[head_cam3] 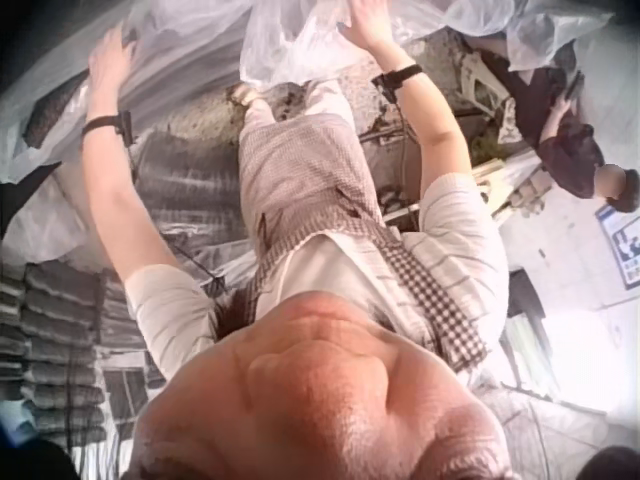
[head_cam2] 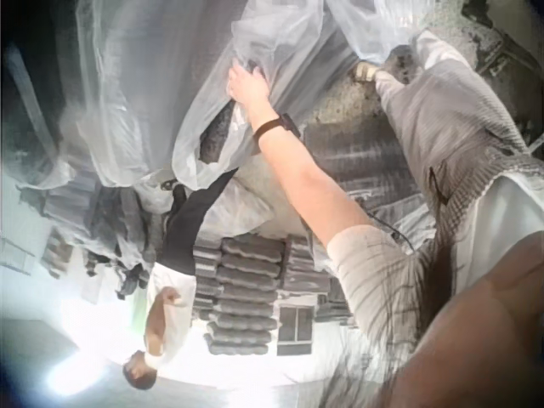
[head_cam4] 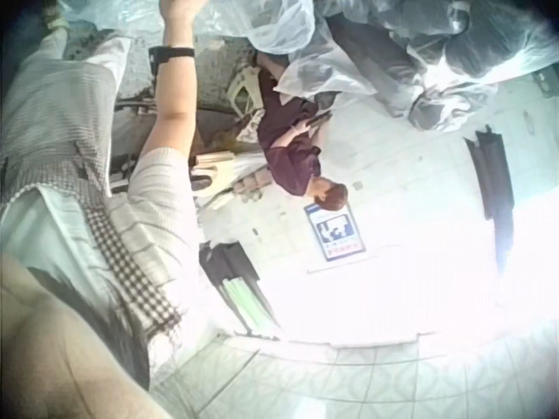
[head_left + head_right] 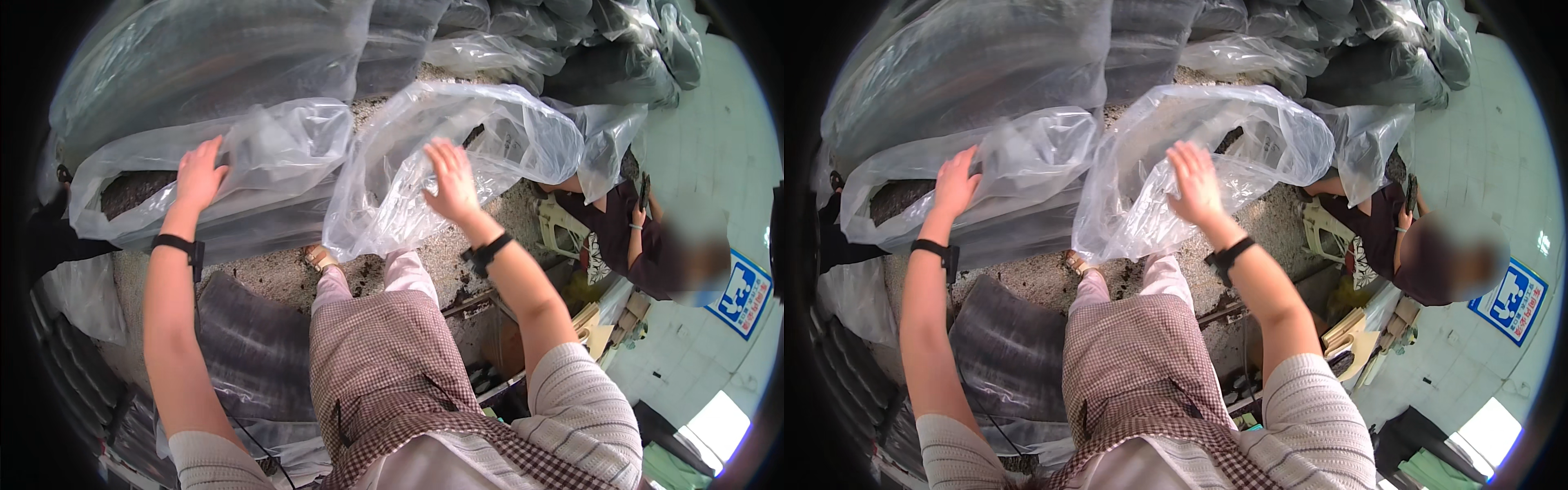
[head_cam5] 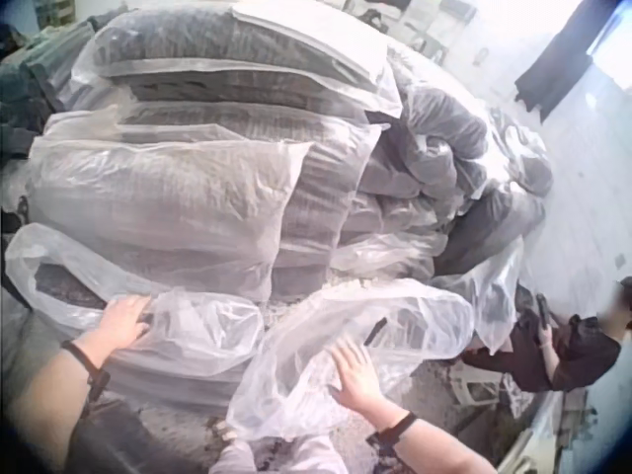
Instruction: The person repeatedly picks up dark compressed discs, places them on a digital scale, and then transfers them into clear plastic bags. The person handles the discs by hand and uses a digital scale to measure them before bagging.
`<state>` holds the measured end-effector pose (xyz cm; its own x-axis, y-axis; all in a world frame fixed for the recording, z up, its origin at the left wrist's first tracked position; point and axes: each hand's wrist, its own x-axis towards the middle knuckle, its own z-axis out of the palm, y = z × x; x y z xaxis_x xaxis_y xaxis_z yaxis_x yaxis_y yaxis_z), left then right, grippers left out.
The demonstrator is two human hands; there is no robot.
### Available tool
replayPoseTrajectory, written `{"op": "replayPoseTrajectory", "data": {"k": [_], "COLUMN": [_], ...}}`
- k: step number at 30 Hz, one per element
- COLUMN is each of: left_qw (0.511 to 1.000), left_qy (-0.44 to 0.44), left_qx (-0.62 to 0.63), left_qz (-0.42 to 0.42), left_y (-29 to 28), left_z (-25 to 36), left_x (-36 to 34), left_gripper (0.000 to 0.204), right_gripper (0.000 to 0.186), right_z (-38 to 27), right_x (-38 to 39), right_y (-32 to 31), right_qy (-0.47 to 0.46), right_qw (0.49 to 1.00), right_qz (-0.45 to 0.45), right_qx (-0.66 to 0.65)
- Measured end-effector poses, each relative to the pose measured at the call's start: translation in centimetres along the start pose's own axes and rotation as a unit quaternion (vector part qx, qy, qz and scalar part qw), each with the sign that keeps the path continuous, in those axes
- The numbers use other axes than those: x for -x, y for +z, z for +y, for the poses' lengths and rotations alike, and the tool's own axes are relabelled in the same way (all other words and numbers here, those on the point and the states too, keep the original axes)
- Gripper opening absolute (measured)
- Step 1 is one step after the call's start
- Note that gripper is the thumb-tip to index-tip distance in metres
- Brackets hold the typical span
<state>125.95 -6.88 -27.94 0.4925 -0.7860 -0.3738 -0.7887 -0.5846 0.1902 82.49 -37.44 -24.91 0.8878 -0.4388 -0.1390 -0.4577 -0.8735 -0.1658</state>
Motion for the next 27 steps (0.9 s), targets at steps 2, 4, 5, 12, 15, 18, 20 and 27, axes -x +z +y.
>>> {"op": "replayPoseTrajectory", "data": {"k": [2, 4, 5, 12, 15, 18, 20, 27], "left_qw": [0.999, 0.998, 0.994, 0.894, 0.964, 0.949, 0.895, 0.523], "left_qy": [-0.007, -0.007, -0.006, 0.024, -0.059, -0.287, -0.418, -0.534], "left_qx": [0.029, 0.039, 0.059, 0.378, 0.251, 0.134, 0.148, 0.646], "left_qz": [0.022, 0.041, 0.092, 0.241, 0.065, -0.014, -0.04, 0.155], "left_y": [0.6, 0.1, 0.2, -3.5, 2.9, 10.2, 14.5, 23.3], "left_z": [-0.7, -0.4, -0.7, 16.4, 26.7, 29.6, 29.3, 28.7], "left_x": [0.2, 0.5, 0.8, 10.0, 13.0, 14.4, 16.1, 19.8], "left_gripper": [0.065, 0.056, 0.054, 0.037, 0.096, 0.126, 0.135, 0.065], "right_gripper": [0.082, 0.073, 0.063, 0.015, 0.02, 0.013, 0.016, 0.045], "right_z": [7.5, 14.1, 16.1, 13.4, 15.2, 13.1, 13.2, 17.7], "right_x": [0.0, 0.5, 0.5, 10.0, 16.8, 16.7, 16.5, 22.9], "right_y": [2.1, 3.8, 4.9, -1.4, -3.4, -12.8, -18.2, -25.4], "right_qy": [-0.025, 0.037, 0.131, -0.198, 0.003, -0.099, -0.063, -0.196], "right_qw": [0.969, 0.925, 0.894, 0.873, 0.94, 0.959, 0.939, 0.978], "right_qz": [-0.07, -0.215, -0.322, -0.351, -0.307, -0.216, -0.306, -0.06], "right_qx": [0.234, 0.31, 0.282, 0.275, -0.151, -0.152, -0.146, -0.025]}}
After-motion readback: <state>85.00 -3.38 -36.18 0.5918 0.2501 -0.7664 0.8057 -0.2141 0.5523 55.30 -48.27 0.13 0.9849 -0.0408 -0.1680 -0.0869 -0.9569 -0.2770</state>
